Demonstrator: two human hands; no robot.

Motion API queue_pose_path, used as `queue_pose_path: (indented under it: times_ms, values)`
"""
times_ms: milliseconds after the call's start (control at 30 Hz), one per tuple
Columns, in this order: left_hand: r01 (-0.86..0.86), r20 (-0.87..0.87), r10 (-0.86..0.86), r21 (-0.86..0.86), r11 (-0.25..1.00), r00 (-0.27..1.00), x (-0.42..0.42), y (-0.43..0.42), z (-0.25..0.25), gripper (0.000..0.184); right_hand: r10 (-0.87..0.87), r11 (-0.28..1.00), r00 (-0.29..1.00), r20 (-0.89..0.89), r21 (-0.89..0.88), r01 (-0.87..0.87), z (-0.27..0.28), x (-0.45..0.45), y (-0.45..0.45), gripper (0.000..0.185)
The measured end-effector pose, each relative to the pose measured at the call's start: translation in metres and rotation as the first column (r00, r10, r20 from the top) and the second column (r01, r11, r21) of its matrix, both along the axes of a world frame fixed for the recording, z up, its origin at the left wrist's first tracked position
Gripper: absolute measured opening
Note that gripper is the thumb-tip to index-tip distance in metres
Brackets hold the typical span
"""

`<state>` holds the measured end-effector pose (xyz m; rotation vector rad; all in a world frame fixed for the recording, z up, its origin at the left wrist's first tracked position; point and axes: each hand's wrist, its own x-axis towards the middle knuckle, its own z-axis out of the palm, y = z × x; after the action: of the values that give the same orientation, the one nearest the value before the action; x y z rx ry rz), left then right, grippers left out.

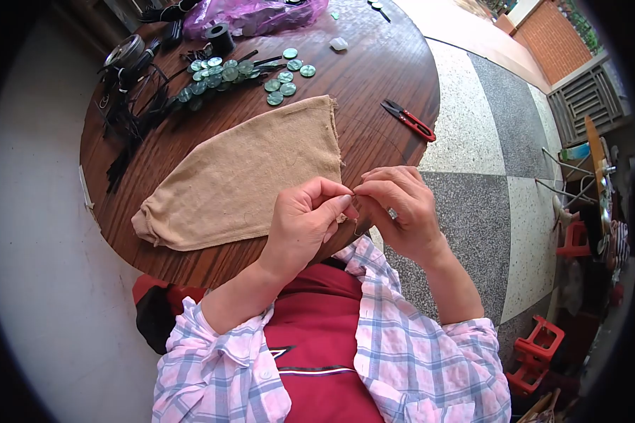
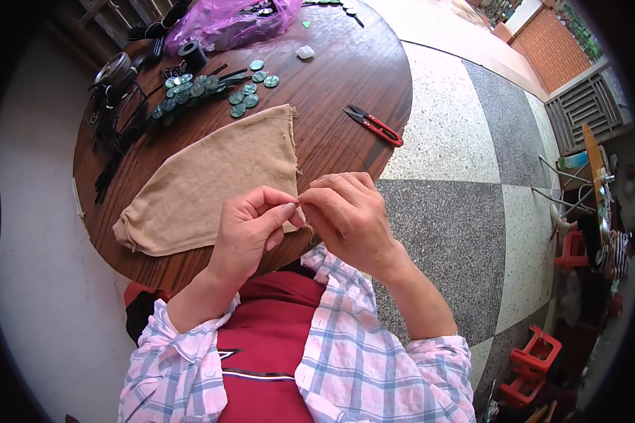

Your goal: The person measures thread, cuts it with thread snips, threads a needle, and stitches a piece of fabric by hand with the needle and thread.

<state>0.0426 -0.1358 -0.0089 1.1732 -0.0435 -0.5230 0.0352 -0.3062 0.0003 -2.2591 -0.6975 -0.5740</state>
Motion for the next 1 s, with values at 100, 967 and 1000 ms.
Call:
queue_pose_path:
  times_ms: [100,967,1000]
  values:
    - [0.003,0.000,-0.003,-0.011,1.000,1.000,-0.001,0.001,0.000,0.007,0.000,1.000,1.000,0.019,-0.020,0.001,-0.001,-0.001,0.002,0.012]
    - [-0.033,0.122,0.011,0.181,0.983,0.993,0.000,0.001,-0.003,0.006,-0.038,0.999,0.999,0.019,0.012,0.037,-0.017,0.000,0.011,0.017]
    - [-0.034,0.122,0.011,0.181,0.983,0.992,0.001,0.001,-0.003,0.006,-0.042,0.999,0.999,0.021,0.013,0.042,-0.017,0.000,0.011,0.017]
